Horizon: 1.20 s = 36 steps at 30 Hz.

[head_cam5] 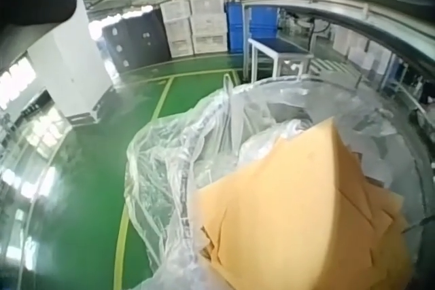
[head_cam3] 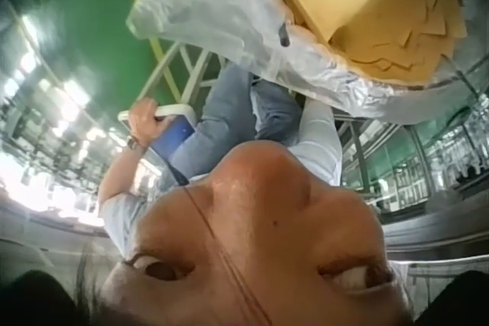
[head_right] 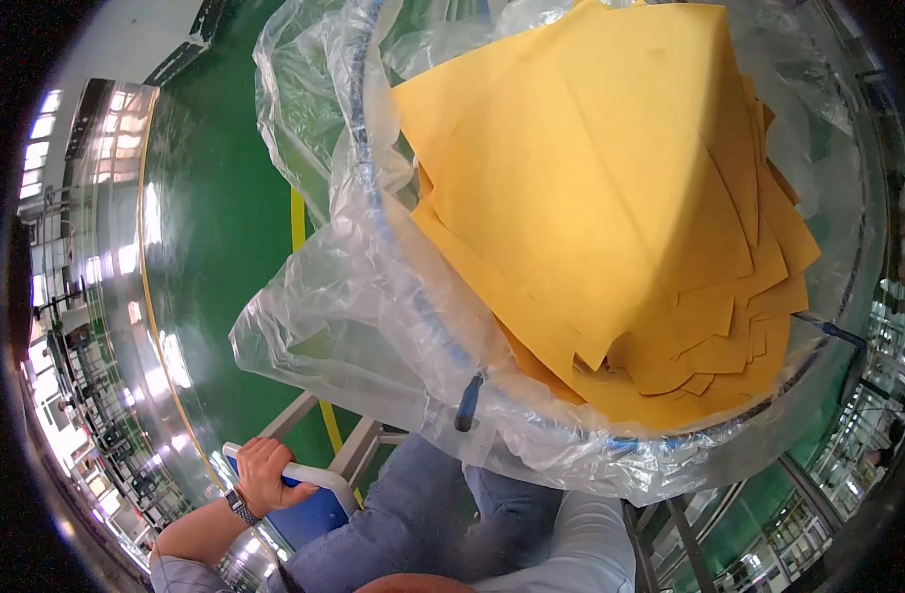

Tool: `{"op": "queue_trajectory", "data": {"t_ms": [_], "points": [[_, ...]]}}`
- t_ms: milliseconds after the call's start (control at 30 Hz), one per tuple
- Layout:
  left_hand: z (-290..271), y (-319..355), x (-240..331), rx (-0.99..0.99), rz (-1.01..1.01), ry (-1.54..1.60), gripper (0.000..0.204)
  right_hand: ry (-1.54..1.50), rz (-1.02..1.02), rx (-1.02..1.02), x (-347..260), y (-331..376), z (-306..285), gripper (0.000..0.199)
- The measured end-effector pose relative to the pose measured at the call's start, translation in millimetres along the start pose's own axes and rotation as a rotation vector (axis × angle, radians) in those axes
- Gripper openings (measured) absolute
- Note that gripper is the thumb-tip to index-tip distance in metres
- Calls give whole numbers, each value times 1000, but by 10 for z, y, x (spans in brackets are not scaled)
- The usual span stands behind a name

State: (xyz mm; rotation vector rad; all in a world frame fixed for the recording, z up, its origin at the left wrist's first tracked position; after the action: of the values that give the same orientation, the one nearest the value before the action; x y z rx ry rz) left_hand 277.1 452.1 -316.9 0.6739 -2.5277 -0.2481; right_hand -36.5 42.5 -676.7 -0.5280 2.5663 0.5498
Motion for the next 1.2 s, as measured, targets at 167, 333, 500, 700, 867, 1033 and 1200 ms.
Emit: {"op": "queue_trajectory", "data": {"t_ms": [167,333,500,700,867,1033,1200], "points": [[-9,-15,-12,-8,22,-1,62,-80,107,11,27,27,83,46],[9,-16,23,-41,23,6,60,-143,232,26,121,21,48,48],[-17,93,2,9,-10,8,46,-220,346,17,510,567,-149,51],[73,-49,-33,-3,41,-4,33,-306,544,232,143,324,-241,55],[74,164,-186,20,13,-106,32,-336,1060,232,-634,1596,-1225,73],[226,-100,-261,-133,-25,-72,44,-222,843,349,-1444,2513,-2923,54],[326,-111,-127,-272,-21,-66,53,-145,285,408,-2767,3423,-4261,39]]}}
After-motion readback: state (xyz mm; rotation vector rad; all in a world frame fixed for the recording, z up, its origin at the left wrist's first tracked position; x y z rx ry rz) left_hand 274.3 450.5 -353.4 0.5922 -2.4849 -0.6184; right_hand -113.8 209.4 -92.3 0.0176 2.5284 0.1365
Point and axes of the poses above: each hand's wrist, its own y-axis away from the middle knuckle, its own z-axis out of the palm, x = y × z, the point moved 10 cm from there along -y, towards the middle knuckle, and after that the axes turned 11 degrees about z, right-handed, at the moved point
